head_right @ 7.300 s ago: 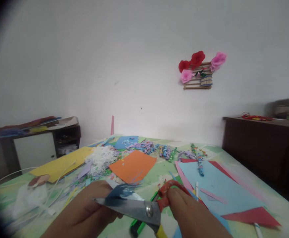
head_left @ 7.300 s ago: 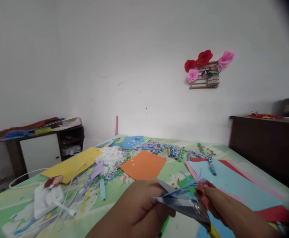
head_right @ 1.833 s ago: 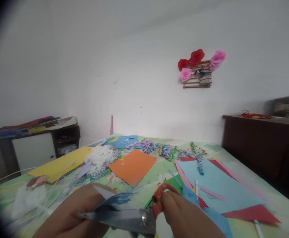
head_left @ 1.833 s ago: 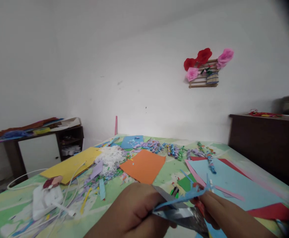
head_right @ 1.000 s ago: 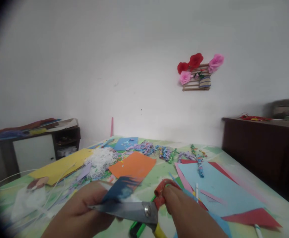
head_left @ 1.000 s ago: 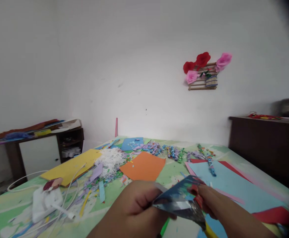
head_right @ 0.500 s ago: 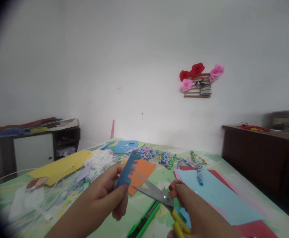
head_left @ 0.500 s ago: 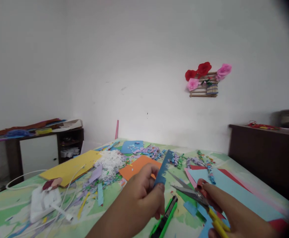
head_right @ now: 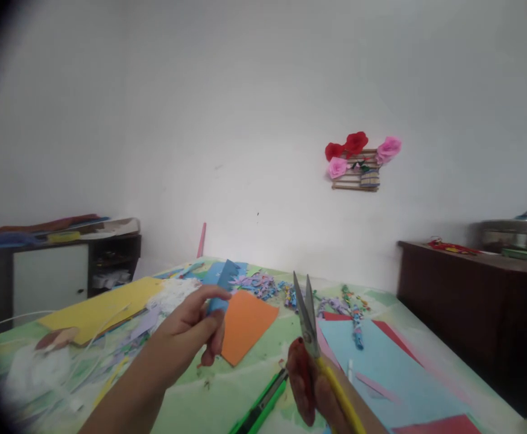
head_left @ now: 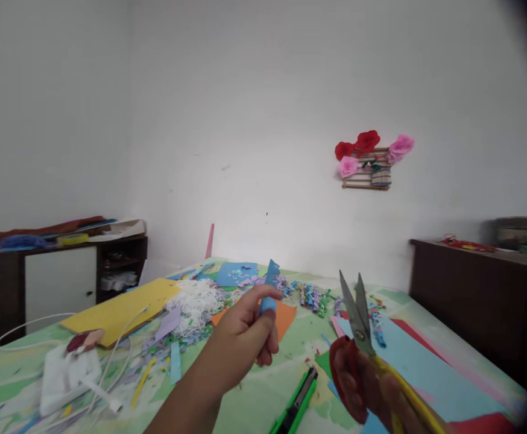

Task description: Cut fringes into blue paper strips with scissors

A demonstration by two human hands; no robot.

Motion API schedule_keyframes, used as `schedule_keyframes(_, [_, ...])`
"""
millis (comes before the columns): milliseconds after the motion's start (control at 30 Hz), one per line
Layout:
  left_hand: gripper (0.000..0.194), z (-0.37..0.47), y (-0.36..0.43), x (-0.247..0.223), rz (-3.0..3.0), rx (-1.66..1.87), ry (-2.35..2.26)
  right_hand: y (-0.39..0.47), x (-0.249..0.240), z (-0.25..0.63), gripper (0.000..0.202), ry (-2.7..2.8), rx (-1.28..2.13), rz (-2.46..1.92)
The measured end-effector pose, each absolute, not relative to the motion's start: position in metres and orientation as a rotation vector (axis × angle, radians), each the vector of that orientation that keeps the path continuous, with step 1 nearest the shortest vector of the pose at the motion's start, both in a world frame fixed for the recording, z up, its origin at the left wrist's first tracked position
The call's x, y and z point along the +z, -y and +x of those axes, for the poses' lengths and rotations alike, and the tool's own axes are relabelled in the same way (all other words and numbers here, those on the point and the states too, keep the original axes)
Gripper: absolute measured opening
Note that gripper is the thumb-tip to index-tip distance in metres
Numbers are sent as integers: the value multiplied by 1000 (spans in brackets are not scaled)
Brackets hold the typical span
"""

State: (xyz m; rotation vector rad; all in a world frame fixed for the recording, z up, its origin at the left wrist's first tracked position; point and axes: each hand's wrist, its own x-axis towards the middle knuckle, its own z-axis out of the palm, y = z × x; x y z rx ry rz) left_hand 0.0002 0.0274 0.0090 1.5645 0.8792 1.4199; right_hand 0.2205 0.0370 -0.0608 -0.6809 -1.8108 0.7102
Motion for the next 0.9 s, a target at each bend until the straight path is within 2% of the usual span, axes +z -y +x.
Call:
schedule_keyframes(100, [9,2,-29,5,1602,1331,-779,-37,-67,214,26,1795,814,-624])
schedule_keyframes(200, [15,12,-31,-2,1590,1140,-671,-35,-65,215,24,1724,850,-599])
schedule_keyframes(333, [3,30,-32,-8,1614,1039,-805,-34,-54,216,19,1620,822,-580])
schedule_keyframes(467, [8,38,-34,-9,1690,1125,-905,-42,-51,213,29,1614,767,-602])
schedule_keyframes(667, [8,40,-32,-9,1893,1170,-993,-33,-50,203,21,1601,692,-820])
schedule_keyframes(800, [8,39,-33,-10,1822,1216,-922,-22,-37,206,18,1619,634,-1004])
schedule_keyframes(900, [13,37,-37,-12,1727,1199,-871,-17,-26,218,34,1720,518,-1158])
